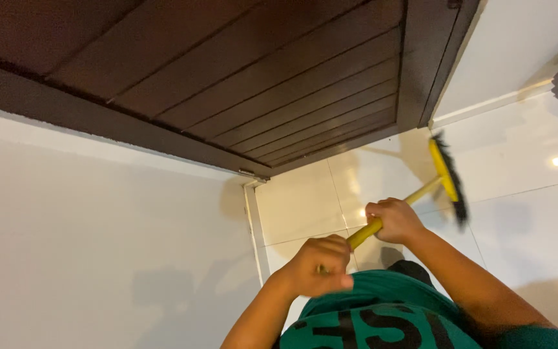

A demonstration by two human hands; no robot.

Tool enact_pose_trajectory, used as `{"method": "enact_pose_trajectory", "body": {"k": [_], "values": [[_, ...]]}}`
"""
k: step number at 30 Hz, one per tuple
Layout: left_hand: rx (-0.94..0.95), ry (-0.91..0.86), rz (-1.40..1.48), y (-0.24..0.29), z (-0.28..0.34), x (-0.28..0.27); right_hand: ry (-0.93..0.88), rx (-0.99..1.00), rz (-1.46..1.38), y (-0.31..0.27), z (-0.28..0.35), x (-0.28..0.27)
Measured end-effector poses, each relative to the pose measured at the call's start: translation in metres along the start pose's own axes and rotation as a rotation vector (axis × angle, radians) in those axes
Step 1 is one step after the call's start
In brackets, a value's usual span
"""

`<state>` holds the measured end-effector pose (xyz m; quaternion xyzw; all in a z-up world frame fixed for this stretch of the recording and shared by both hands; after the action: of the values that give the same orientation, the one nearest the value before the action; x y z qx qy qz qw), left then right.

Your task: The person sweeps the tiled floor of a bedroom using a yellow broom. They move around the room, sweeping near a wooden table, a bed with a checkered cover, and a dark wooden door.

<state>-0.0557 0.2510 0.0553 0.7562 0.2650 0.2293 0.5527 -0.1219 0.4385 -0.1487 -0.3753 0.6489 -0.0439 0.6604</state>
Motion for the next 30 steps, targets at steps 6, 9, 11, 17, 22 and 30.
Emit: {"method": "enact_pose_trajectory", "body": {"k": [6, 9, 11, 17, 22, 30], "values": [[-0.277, 0.231, -0.047, -0.124, 0.031, -0.012, -0.028, 0.06, -0.068, 0.072, 0.007, 0.077], [-0.258, 0.145, -0.124, -0.096, 0.009, -0.005, -0.061, 0.034, -0.093, 0.067, -0.005, 0.08], [-0.19, 0.123, -0.126, -0.066, -0.001, -0.009, -0.048, 0.097, -0.055, 0.033, -0.015, 0.048], [0.03, 0.228, 0.106, -0.01, -0.003, -0.026, -0.119, 0.212, -0.015, -0.032, -0.015, -0.021], [0.072, 0.468, 0.356, -0.08, 0.026, -0.041, -0.421, 0.262, -0.093, 0.008, 0.017, 0.036], [-0.158, -0.08, -0.306, -0.061, -0.024, 0.025, -0.155, 0.14, 0.084, 0.04, 0.008, 0.085]]}}
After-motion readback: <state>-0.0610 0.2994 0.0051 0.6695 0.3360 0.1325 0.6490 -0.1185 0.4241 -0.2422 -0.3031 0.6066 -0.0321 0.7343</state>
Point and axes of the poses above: each hand's wrist, its own z-axis away from the middle knuckle, its own x-axis out of the palm, y = z × x, the point moved 4 cm from there along -z, towards the middle knuckle, and after that the axes turned 12 degrees about z, right-handed, at the moved point
